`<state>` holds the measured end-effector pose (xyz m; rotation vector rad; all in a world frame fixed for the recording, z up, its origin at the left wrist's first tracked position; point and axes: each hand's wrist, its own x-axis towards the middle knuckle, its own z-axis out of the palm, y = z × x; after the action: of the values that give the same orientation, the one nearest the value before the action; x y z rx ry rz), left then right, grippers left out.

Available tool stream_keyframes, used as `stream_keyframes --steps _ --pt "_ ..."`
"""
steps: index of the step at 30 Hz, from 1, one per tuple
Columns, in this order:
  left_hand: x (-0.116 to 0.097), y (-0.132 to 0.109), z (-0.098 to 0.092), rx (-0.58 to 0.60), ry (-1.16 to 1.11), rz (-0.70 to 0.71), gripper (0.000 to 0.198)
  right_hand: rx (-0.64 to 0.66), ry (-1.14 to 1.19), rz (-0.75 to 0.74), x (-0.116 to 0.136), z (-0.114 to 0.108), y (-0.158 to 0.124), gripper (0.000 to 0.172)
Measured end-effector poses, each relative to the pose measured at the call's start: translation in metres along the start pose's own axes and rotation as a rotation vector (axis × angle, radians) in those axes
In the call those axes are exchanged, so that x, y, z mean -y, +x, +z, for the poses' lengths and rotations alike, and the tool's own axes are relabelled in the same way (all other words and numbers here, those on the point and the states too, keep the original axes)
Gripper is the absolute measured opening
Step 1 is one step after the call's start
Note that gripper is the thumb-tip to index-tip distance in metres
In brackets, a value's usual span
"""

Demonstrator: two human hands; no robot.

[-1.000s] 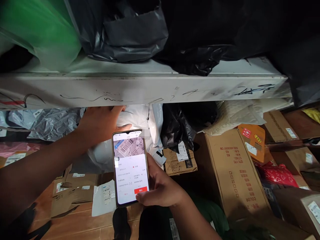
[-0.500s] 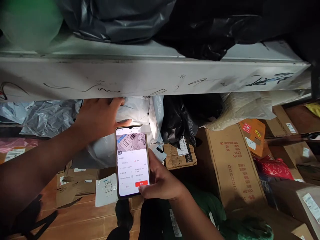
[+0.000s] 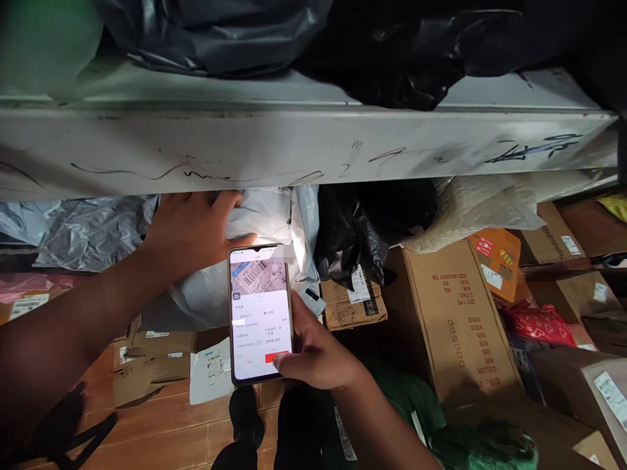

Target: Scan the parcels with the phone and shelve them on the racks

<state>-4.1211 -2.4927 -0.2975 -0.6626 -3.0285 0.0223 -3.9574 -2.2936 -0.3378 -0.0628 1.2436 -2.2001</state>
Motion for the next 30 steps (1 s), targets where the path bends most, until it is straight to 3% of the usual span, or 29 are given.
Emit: stream_keyframes --steps 5,17,26,28,30 --pt "0.000 0.002 0.001 0.053 -0.030 -0.018 0.064 -0.004 0.102 -0.003 -0.003 0.003 0.000 0.073" --pt "0.001 0.002 0.006 0.046 0.021 -0.013 0.061 0.060 0.103 0.039 -0.007 0.008 -0.001 0.083" --pt "0.002 0.001 0.008 0.017 0.021 -0.024 0.063 0.055 0.118 0.014 -0.011 0.006 -0.001 0.074" --pt "0.002 -0.002 0.010 -0.033 0.045 0.005 0.061 0.090 0.173 0.009 -0.011 0.005 0.000 0.078" --pt "-0.003 -0.001 0.010 -0.071 0.092 0.132 0.055 0.138 0.287 0.009 -0.013 0.005 0.003 0.089"
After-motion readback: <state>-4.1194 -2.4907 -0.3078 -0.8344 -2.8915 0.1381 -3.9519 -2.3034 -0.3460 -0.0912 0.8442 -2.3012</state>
